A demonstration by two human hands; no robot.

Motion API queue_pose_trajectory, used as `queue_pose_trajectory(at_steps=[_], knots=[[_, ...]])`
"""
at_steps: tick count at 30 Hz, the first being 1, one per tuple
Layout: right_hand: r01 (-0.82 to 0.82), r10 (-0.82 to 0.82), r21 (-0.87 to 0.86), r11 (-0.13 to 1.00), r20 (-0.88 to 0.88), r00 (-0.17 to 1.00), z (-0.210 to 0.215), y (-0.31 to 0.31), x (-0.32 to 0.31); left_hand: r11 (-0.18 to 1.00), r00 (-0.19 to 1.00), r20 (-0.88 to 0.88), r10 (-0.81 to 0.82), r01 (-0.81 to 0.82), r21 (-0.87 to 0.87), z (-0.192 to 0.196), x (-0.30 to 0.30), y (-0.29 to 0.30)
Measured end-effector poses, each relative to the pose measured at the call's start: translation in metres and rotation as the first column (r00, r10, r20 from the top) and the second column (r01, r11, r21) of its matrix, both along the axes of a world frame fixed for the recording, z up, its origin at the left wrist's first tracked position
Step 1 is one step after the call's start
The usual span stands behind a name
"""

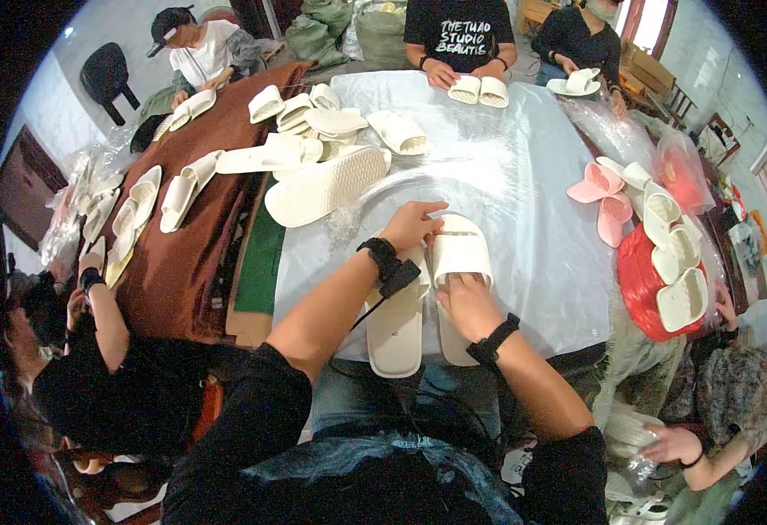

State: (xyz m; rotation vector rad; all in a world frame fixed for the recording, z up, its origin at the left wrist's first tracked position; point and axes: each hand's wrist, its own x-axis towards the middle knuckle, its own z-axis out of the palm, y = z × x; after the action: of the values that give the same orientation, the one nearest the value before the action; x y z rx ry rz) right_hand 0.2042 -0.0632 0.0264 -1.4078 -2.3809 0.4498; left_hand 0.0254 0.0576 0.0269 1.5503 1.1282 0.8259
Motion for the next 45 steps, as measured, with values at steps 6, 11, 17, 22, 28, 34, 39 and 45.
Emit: queue_pose_trajectory(at_steps=[6, 11, 17, 22, 28, 34, 39, 45], knots=[[-0.005, 0.005, -0.024, 1.0, 0.016, 1.0, 0.0, 0.0, 0.0, 0.999, 0.992, -0.119, -0.034, 0.039, 0.038, 0.001, 0.002, 0.004], [-0.002, 0.002, -0.014, 1.0, -0.019, 1.0, 0.002, -0.002, 0.002, 0.998, 0.992, -0.122, -0.015, 0.021, 0.054, 0.001, 0.002, 0.001], [-0.083, 0.083, -0.011, 0.997, 0.062, 0.995, 0.027, -0.014, 0.015, 0.971, 0.985, -0.053, 0.162, -0.149, 0.185, 0.009, -0.001, -0.014], [0.071, -0.073, -0.017, 0.997, -0.213, 0.974, 0.089, 0.015, 0.006, 0.908, 0.945, 0.095, 0.313, -0.327, 0.264, 0.016, -0.017, -0.032], [-0.187, 0.165, 0.007, 0.982, -0.505, 0.847, 0.028, 0.118, -0.02, 0.916, 0.831, 0.464, 0.306, -0.39, 0.096, 0.02, 0.01, -0.045], [-0.109, -0.089, -0.265, 0.958, -0.638, 0.765, 0.02, 0.103, -0.042, 0.862, 0.806, 0.418, 0.418, -0.498, 0.098, 0.004, -0.006, -0.055], [-0.019, -0.161, -0.239, 0.971, -0.709, 0.686, -0.01, 0.104, -0.034, 0.844, 0.734, 0.478, 0.483, -0.536, -0.028, -0.003, -0.004, -0.057], [0.074, -0.201, -0.203, 0.976, -0.73, 0.653, 0.005, 0.093, -0.048, 0.878, 0.686, 0.565, 0.46, -0.445, -0.175, -0.008, -0.014, -0.047]])
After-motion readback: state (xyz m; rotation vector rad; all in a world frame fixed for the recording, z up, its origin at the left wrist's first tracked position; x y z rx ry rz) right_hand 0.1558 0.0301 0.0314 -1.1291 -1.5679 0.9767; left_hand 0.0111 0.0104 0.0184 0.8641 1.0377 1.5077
